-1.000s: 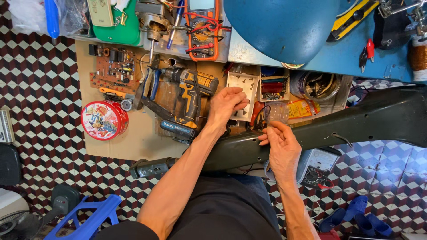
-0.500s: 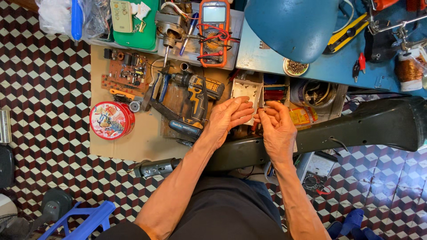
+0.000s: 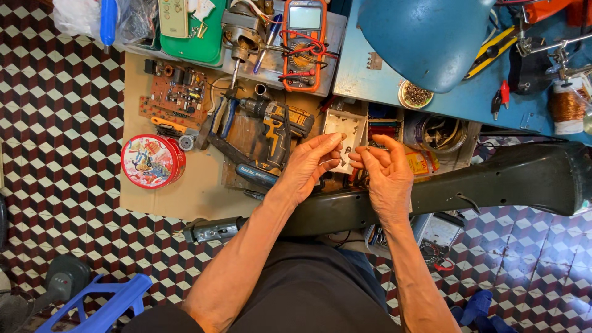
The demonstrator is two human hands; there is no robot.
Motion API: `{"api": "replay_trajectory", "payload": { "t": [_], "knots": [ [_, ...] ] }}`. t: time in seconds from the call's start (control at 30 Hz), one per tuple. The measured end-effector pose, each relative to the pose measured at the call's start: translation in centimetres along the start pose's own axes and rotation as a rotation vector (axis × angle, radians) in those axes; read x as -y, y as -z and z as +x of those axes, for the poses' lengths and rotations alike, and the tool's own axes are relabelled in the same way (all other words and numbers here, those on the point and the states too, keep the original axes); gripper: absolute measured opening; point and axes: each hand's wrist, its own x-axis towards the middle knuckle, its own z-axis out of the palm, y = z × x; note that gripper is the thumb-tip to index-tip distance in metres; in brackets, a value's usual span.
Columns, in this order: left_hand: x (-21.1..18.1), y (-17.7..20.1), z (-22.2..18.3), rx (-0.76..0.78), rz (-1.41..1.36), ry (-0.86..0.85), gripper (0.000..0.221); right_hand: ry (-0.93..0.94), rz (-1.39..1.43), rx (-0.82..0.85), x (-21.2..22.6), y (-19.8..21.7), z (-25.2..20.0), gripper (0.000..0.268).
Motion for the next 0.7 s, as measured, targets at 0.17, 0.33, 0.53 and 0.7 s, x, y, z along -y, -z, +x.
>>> {"api": "replay_trajectory", "payload": {
  "t": [0.17,0.33,0.53,0.7],
  "knots": [
    [-0.4,-0.2,-0.4,0.037,-0.043,0.038,0.041,-0.066,0.034,0.018,0.2,0.3,-0.1,0.032],
    [-0.6,-0.4,-0.5,0.067,-0.053,0.037,0.043,-0.1,0.156,0.001,0.2,0.4,-0.3,0.03],
    [-0.6,-0.4,-0.5,0.08,-0.046,0.031,0.046,-0.167,0.241,-0.016,-0.3,0.9,-0.2,0.03],
    [-0.6,-0.5,-0.5,0.071,-0.049,0.031,0.047,-0.218,0.366,-0.007,-0.8,1.5,-0.3,0.032]
  ]
}}
